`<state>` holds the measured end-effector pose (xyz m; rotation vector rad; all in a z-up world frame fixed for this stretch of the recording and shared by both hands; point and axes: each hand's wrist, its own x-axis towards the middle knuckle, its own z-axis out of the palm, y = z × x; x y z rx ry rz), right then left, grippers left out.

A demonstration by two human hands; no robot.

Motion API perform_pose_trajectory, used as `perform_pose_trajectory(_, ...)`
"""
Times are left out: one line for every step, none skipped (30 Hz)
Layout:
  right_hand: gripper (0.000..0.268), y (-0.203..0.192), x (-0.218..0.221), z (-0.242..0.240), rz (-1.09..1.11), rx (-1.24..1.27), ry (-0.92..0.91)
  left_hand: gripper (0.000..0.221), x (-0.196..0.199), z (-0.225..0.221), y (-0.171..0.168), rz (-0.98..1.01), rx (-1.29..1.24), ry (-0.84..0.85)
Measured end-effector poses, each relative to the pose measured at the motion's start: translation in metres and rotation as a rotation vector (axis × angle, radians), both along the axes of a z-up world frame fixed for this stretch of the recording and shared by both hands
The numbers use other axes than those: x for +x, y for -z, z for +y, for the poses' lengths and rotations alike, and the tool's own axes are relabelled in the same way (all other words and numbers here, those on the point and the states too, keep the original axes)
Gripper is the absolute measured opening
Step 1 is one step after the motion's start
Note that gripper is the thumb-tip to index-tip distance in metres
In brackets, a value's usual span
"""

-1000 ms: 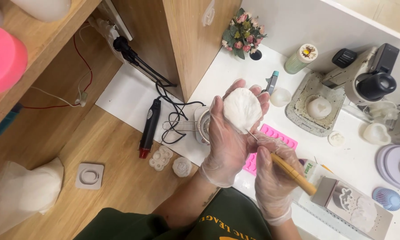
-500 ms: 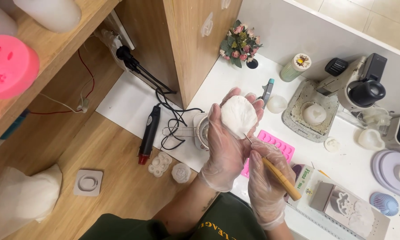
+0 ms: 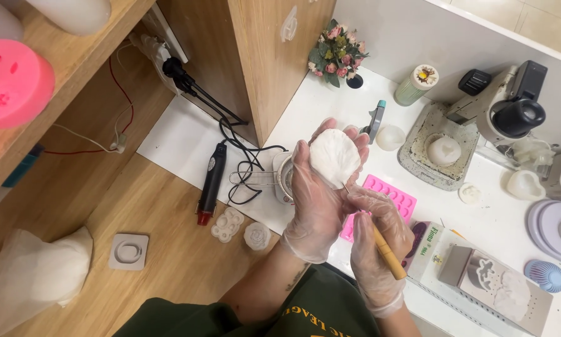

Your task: Refining and carving details on a wax flower decoration using a sculpting tool.

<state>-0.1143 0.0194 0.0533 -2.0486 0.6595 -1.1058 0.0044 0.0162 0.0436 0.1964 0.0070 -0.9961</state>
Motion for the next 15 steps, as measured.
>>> perform_pose_trajectory(0.016, 0.002, 0.0, 0.0, -0.014, 0.078, 0.011, 0.064, 0.0, 0.0, -0.001, 0.003, 0.001, -0.002)
perform_pose_trajectory(0.013, 0.004, -0.001, 0.0, -0.028, 0.157, 0.021, 0.064, -0.001, 0.001, -0.001, 0.005, 0.003, -0.004)
perform_pose_trajectory(0.013, 0.005, -0.001, 0.0, -0.03, 0.155, 0.019, 0.064, -0.001, 0.002, -0.002, 0.003, 0.0, -0.006)
perform_pose_trajectory(0.013, 0.005, 0.0, 0.0, -0.038, 0.153, 0.01, 0.064, -0.001, 0.002, -0.004, -0.003, 0.002, -0.009)
perform_pose_trajectory(0.013, 0.006, 0.0, -0.001, -0.045, 0.15, 0.002, 0.064, -0.001, 0.002, -0.005, -0.01, 0.003, -0.011)
perform_pose_trajectory(0.013, 0.006, 0.001, -0.001, -0.047, 0.149, 0.002, 0.064, -0.001, 0.002, -0.006, -0.012, 0.002, -0.011)
perform_pose_trajectory(0.013, 0.006, 0.002, -0.001, -0.038, 0.096, 0.012, 0.064, -0.001, 0.002, -0.006, -0.014, 0.004, -0.01)
perform_pose_trajectory(0.013, 0.006, 0.001, 0.0, -0.026, 0.046, 0.025, 0.064, -0.001, 0.002, -0.006, -0.014, 0.009, -0.008)
perform_pose_trajectory(0.013, 0.006, 0.001, 0.0, -0.027, 0.048, 0.027, 0.064, -0.001, 0.001, -0.003, -0.014, 0.011, -0.006)
perform_pose_trajectory(0.013, 0.005, 0.001, 0.0, -0.031, 0.081, 0.025, 0.063, -0.001, 0.0, 0.0, -0.001, -0.003, -0.002)
perform_pose_trajectory(0.013, 0.005, 0.0, 0.0, -0.036, 0.114, 0.024, 0.063, -0.001, -0.001, 0.004, 0.013, -0.017, 0.001)
perform_pose_trajectory(0.013, 0.007, 0.0, 0.0, -0.035, 0.116, 0.026, 0.063, -0.001, -0.001, 0.005, 0.014, -0.016, 0.003)
perform_pose_trajectory(0.013, 0.009, -0.001, -0.001, -0.111, 0.194, 0.014, 0.062, -0.001, -0.001, 0.006, 0.03, -0.028, 0.015)
perform_pose_trajectory(0.014, 0.011, -0.001, -0.001, -0.188, 0.271, 0.002, 0.062, 0.0, -0.001, 0.007, 0.046, -0.041, 0.026)
perform_pose_trajectory(0.014, 0.014, -0.002, -0.002, -0.188, 0.273, 0.004, 0.062, 0.0, -0.002, 0.008, 0.047, -0.04, 0.028)
